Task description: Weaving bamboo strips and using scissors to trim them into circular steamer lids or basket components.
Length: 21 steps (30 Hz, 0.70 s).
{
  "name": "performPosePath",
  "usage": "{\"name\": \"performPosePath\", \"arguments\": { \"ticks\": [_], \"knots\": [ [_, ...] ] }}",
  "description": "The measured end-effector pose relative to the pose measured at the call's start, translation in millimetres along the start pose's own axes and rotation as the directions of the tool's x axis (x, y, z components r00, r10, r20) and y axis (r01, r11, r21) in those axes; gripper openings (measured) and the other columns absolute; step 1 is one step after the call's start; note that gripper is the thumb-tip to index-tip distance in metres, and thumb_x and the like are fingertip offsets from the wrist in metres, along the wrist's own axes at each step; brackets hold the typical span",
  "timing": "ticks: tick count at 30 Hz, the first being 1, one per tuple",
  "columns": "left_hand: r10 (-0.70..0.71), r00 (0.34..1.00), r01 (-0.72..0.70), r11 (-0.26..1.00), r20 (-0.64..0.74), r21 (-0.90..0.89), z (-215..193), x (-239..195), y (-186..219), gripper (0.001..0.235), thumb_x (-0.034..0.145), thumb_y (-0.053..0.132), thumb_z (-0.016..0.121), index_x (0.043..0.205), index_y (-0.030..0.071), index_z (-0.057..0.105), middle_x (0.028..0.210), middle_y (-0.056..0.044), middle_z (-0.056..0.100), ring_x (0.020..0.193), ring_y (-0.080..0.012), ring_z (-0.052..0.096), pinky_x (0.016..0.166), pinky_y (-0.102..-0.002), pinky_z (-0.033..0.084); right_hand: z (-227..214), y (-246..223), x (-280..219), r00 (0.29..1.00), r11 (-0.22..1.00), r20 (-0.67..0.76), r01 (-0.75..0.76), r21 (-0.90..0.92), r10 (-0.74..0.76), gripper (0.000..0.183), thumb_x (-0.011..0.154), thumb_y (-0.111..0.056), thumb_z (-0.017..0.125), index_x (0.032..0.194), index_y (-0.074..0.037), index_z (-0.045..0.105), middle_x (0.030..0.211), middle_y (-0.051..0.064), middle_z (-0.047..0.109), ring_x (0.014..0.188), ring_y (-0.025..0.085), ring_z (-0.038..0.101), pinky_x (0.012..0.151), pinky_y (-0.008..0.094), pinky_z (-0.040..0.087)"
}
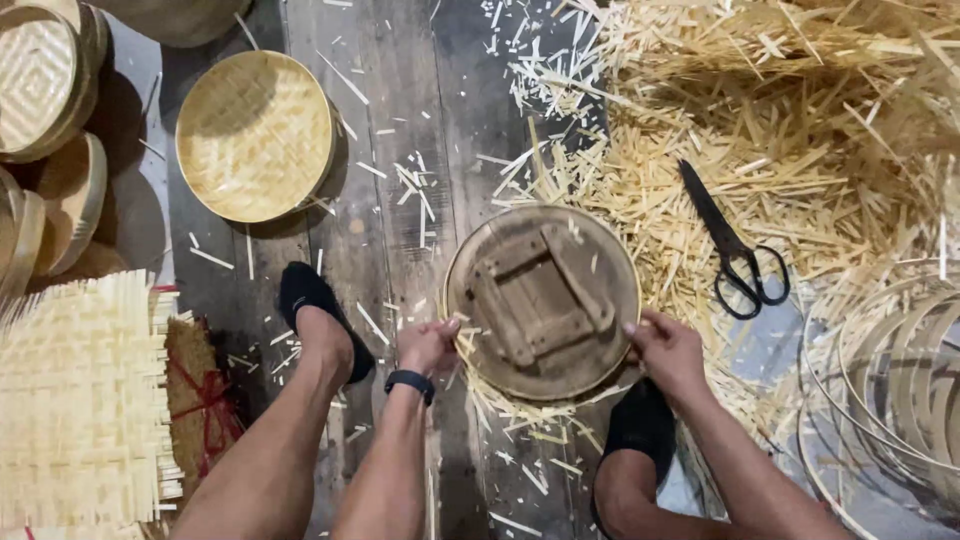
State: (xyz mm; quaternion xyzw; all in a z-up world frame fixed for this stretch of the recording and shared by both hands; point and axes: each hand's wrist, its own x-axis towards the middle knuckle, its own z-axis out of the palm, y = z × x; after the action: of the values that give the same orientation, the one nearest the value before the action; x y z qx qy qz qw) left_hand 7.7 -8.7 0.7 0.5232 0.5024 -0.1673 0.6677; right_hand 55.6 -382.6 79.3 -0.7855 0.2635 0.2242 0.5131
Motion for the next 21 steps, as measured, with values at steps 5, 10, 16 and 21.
{"name": "performPosePath", "arguments": {
  "ticks": [5, 10, 16, 21],
  "knots": [
    [0.104, 0.986, -0.089, 0.990, 0.134, -0.112, -6, 44, -65, 0.027, 0.088, 0.007, 0.085, 0.084, 0.008, 0.058, 0.076, -0.006, 0.062, 0.057, -0.0153, 0.055, 0.048, -0.032, 0.048, -12, 14, 21, 0.995, 0.991, 0.102, -0.014, 0.134, 0.001, 0.026, 0.088, -0.008, 0.077, 0.110, 0.006, 0.072, 0.087, 0.011, 0.075, 0.070, 0.016, 0.069, 0.061, 0.027, 0.056],
    [0.032, 0.999, -0.027, 0.989, 0.035, -0.142, 23, -40, -10, 0.031, 0.082, -0.005, 0.081, 0.073, 0.004, 0.053, 0.070, -0.013, 0.063, 0.053, -0.0215, 0.064, 0.043, -0.035, 0.054, -5, 48, 43, 0.985, 0.953, 0.144, -0.136, 0.272, 0.099, 0.016, 0.088, -0.006, 0.075, 0.097, 0.003, 0.064, 0.084, 0.009, 0.070, 0.069, 0.020, 0.071, 0.063, 0.033, 0.062],
    [-0.075, 0.990, 0.063, 0.993, -0.120, -0.098, 33, -57, 4, 0.021, 0.082, -0.007, 0.079, 0.090, -0.001, 0.061, 0.077, -0.013, 0.067, 0.054, -0.0229, 0.065, 0.046, -0.035, 0.056, -7, 46, 45, 0.980, 0.931, 0.150, -0.175, 0.321, 0.133, 0.016, 0.088, -0.002, 0.077, 0.091, 0.003, 0.062, 0.083, 0.011, 0.067, 0.069, 0.021, 0.069, 0.064, 0.038, 0.064],
    [-0.166, 0.986, 0.165, 0.985, -0.018, -0.057, 61, -129, 7, 0.015, 0.086, 0.001, 0.078, 0.094, -0.002, 0.065, 0.090, -0.013, 0.070, 0.070, -0.0243, 0.074, 0.063, -0.031, 0.064, -9, 26, 24, 0.958, 0.898, 0.214, -0.257, 0.356, 0.189, 0.010, 0.087, -0.003, 0.074, 0.093, -0.002, 0.067, 0.084, 0.007, 0.071, 0.071, 0.019, 0.071, 0.064, 0.032, 0.063]
  ]
}}
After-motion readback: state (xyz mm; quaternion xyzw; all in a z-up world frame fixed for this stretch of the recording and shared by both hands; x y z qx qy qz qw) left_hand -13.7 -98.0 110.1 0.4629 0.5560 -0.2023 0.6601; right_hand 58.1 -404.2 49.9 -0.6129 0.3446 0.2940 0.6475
